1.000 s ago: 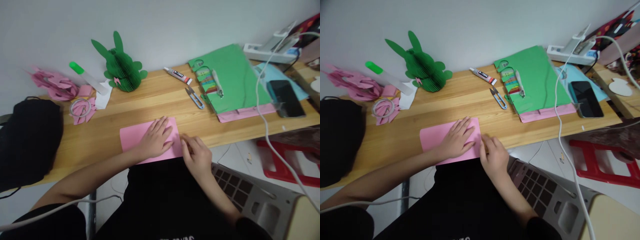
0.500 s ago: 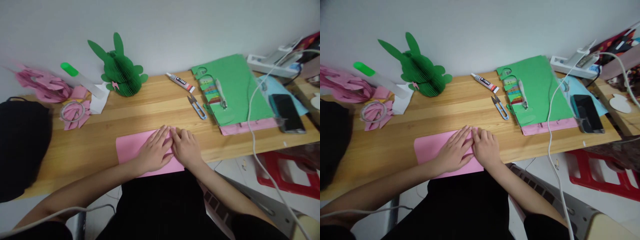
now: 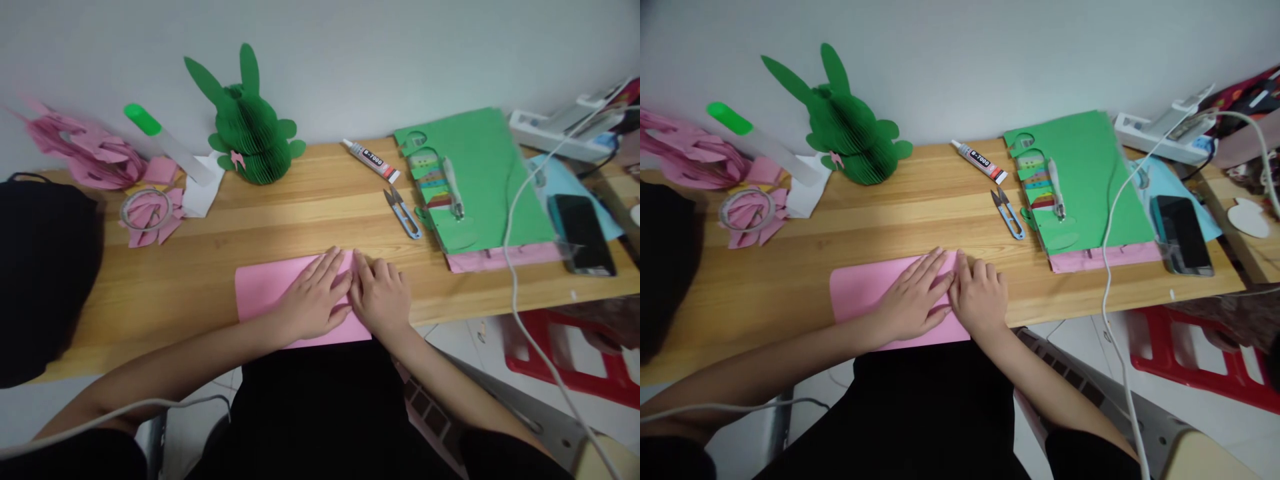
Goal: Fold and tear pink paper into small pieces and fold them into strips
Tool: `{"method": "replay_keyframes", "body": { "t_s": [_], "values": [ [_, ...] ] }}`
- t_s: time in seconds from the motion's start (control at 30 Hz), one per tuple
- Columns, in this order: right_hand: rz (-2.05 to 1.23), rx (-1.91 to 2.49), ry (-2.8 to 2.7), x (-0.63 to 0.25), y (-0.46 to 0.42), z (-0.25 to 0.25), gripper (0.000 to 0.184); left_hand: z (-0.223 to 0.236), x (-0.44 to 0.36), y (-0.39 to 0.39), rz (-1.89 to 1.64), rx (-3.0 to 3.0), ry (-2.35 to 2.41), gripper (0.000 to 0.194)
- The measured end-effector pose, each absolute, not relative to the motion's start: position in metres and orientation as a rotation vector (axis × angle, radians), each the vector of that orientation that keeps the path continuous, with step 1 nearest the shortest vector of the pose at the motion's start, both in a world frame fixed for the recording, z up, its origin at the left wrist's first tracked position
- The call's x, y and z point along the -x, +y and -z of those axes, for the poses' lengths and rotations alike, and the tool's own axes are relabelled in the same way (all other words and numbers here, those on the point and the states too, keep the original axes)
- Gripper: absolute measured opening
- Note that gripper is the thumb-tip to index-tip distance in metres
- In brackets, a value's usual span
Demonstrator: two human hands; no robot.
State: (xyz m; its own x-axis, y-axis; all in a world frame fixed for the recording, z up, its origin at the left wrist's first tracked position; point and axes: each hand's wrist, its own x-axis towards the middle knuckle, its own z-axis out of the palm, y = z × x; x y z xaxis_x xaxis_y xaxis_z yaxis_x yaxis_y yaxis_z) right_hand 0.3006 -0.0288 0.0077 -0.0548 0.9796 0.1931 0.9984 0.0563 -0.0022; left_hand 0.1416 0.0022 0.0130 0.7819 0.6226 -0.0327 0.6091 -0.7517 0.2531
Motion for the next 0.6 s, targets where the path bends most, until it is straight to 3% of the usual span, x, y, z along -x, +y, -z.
{"method": "replay_keyframes", "body": {
  "t_s": [0.23, 0.6],
  "values": [
    [0.203, 2.122, -2.369, -0.294, -0.027, -0.017, 0.044, -0.013, -0.143, 0.001, -0.089, -2.756, 0.971, 0.056],
    [0.282, 2.141, -2.397, -0.285, -0.026, -0.021, 0.043, -0.016, -0.144, 0.002, 0.039, -2.789, 0.984, 0.075]
  ]
}}
